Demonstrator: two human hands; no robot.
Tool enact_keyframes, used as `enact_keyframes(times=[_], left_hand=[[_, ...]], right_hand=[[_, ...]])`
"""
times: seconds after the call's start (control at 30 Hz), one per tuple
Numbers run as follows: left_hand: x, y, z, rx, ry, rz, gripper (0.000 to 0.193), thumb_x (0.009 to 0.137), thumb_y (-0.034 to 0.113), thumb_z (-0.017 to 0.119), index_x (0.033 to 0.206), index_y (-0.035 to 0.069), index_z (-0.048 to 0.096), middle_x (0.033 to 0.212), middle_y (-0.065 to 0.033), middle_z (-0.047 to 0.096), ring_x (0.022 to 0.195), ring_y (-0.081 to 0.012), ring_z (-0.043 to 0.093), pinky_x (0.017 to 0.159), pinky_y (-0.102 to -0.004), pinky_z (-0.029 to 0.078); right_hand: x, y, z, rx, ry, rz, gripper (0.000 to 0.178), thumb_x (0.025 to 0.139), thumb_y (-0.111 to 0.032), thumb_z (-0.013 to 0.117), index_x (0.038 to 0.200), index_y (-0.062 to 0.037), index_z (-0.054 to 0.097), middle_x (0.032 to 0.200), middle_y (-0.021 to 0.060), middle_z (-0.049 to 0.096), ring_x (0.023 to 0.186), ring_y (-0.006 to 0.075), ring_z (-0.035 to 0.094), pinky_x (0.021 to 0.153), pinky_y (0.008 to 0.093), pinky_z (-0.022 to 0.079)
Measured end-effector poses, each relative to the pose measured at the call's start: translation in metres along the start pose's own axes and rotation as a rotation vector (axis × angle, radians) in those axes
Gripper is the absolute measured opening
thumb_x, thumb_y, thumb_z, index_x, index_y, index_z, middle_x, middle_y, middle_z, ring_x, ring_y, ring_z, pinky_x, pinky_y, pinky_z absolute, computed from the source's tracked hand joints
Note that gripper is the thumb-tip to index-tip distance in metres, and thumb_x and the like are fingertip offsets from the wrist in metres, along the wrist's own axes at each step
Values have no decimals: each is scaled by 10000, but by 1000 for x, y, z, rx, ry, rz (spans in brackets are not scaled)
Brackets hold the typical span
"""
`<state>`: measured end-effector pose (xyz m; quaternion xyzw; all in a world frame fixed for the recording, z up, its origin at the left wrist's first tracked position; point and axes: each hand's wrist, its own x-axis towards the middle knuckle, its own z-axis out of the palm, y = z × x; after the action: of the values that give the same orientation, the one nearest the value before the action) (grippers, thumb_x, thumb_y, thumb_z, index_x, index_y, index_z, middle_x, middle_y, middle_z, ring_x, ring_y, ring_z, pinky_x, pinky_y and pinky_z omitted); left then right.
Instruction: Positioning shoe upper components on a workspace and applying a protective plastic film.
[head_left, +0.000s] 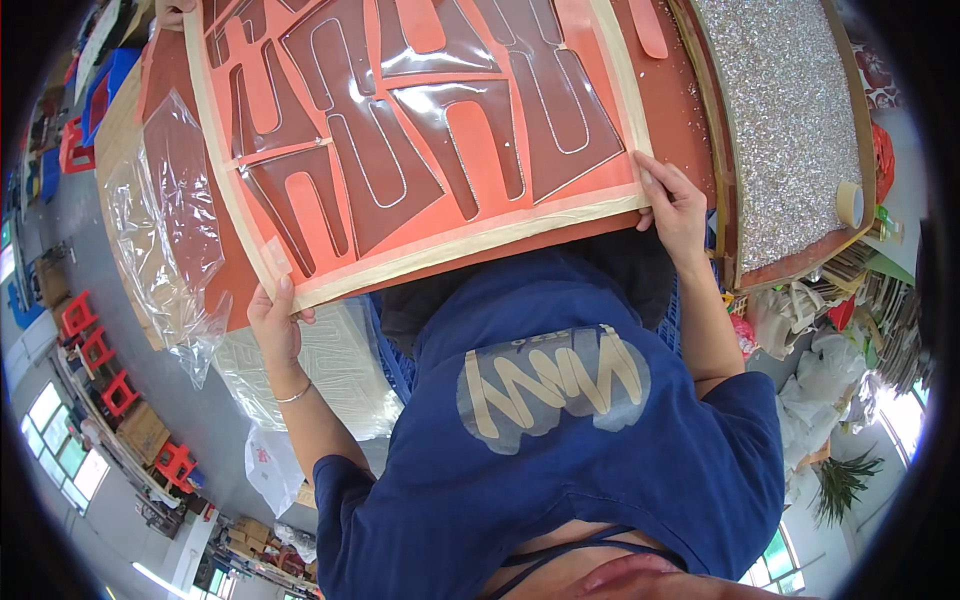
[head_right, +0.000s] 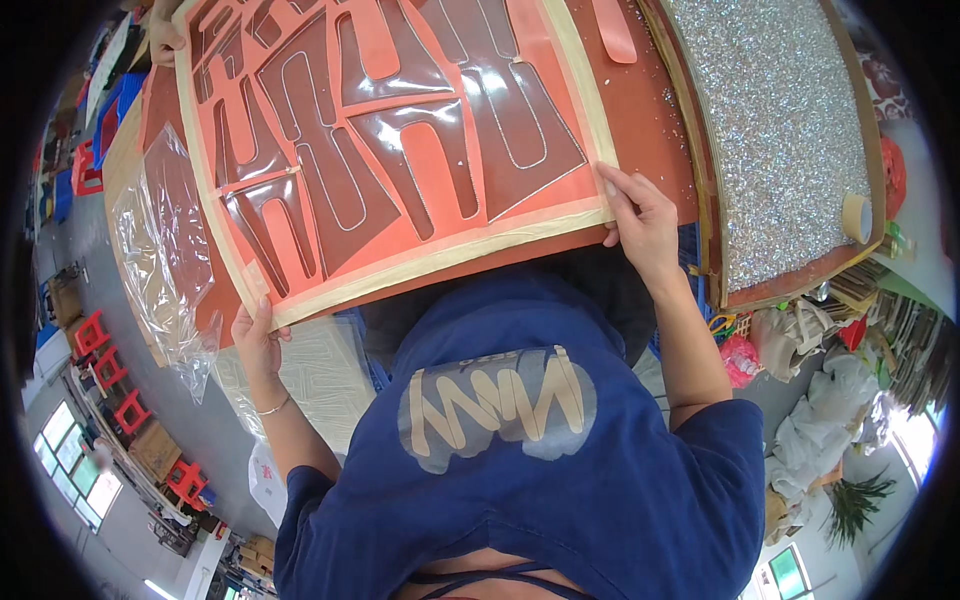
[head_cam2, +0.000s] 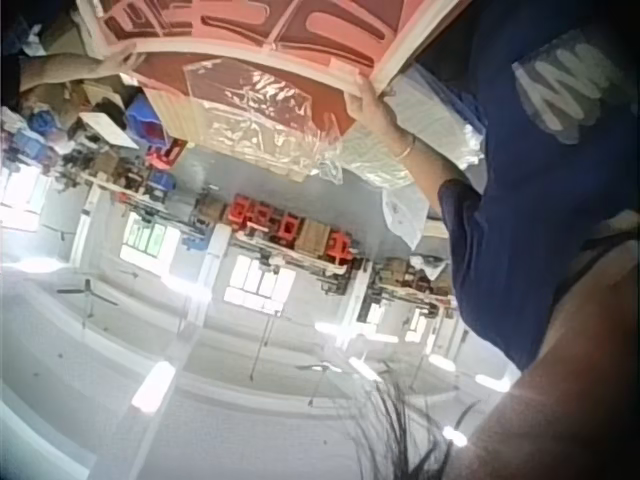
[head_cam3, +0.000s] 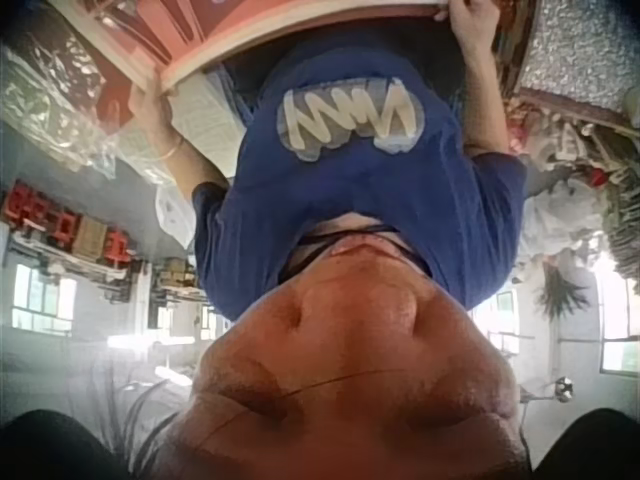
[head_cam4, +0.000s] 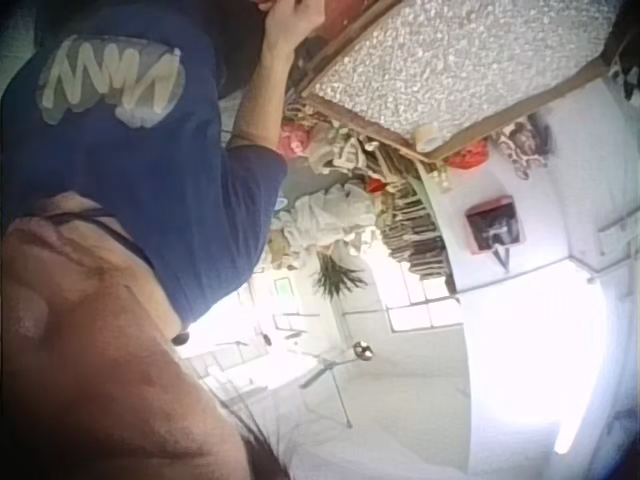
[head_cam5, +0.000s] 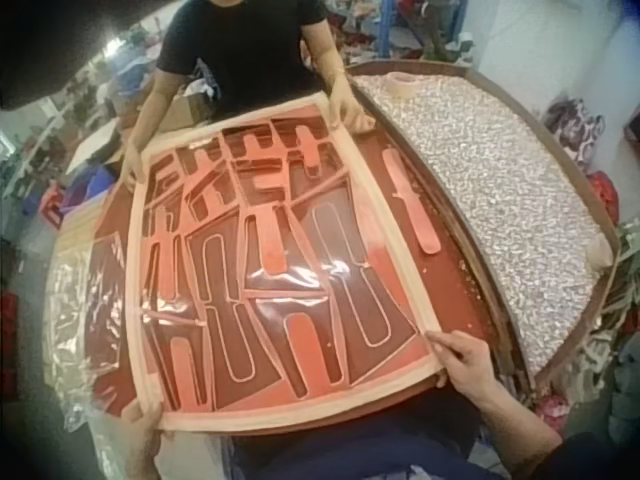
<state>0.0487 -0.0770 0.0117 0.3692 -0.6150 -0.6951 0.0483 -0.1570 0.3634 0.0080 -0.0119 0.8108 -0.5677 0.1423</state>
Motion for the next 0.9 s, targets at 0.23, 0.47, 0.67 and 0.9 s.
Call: enact_keyframes(times=[0.23, 0.47, 0.67, 0.9], left_hand=[[1, 2, -1, 17, 9, -18, 203, 913, 165, 572, 973, -29, 567, 693, -79, 615, 435, -109, 542, 365, -203, 456], [-2, 21, 2, 481, 102, -168, 282, 886, 259, 622, 901, -22, 603, 604, -69, 608, 364, -62, 455, 303, -186, 332], [-8, 10, -7, 306, 101, -162, 295, 883, 286, 627, 821, -1, 591, 604, -89, 626, 370, -70, 475, 322, -192, 354], [-8, 8, -13, 217, 80, -179, 260, 882, 236, 632, 802, -2, 566, 641, -127, 641, 411, -111, 550, 359, -203, 425]], right_hand=[[0, -2, 6, -27, 25, 15, 245, 916, -50, 519, 1131, -9, 629, 731, 9, 480, 525, 46, 493, 395, 184, 437], [1, -3, 6, -130, 1, 62, 259, 926, -76, 509, 1156, -26, 619, 747, -19, 465, 520, 25, 456, 402, 171, 424], [3, -5, 6, -178, 18, 50, 265, 919, -53, 501, 1154, -30, 622, 714, -18, 454, 510, 23, 448, 389, 169, 408], [3, -1, 5, -192, -1, 27, 273, 930, -99, 517, 1180, -61, 619, 704, -30, 471, 514, 17, 424, 388, 164, 383]])
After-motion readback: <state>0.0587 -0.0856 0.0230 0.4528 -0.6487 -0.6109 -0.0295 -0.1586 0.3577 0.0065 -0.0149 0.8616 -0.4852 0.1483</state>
